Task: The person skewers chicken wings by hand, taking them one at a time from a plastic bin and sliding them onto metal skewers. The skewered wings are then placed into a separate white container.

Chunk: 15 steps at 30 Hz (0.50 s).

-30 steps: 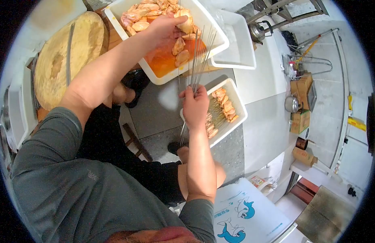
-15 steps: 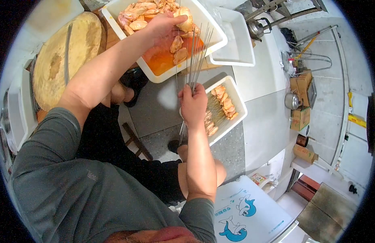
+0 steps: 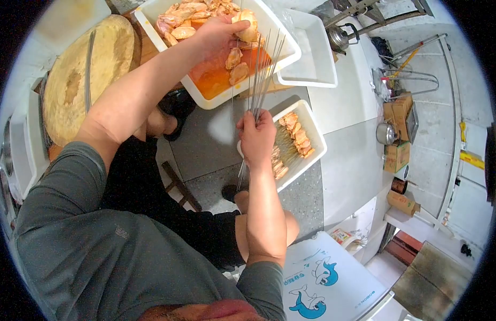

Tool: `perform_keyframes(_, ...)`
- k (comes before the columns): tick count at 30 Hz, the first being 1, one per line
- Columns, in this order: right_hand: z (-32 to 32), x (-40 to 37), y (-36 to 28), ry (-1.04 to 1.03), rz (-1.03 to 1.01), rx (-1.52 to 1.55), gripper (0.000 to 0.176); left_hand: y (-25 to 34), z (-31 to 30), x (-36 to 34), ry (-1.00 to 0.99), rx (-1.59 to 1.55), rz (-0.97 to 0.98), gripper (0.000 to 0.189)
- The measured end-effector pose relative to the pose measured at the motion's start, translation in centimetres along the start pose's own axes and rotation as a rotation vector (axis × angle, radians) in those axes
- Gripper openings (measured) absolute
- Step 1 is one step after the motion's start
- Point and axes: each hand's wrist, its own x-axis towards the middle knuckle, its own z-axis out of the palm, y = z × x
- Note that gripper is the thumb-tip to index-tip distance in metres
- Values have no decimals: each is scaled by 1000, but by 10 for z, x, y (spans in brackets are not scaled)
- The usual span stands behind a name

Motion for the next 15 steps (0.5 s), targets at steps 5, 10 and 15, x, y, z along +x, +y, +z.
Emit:
perform_keyframes(5,2,1,1,-4,-29,32,11,-13,-9,12,-41,-48,5,26)
perform_keyframes(10,1,2,-8,17,23,-3,13,-17,-10,15,-65,-59,-34,23)
perform_keyframes(15,2,1,-11,20,37,5,15,-18,-7,14,-75,-10,-23,22)
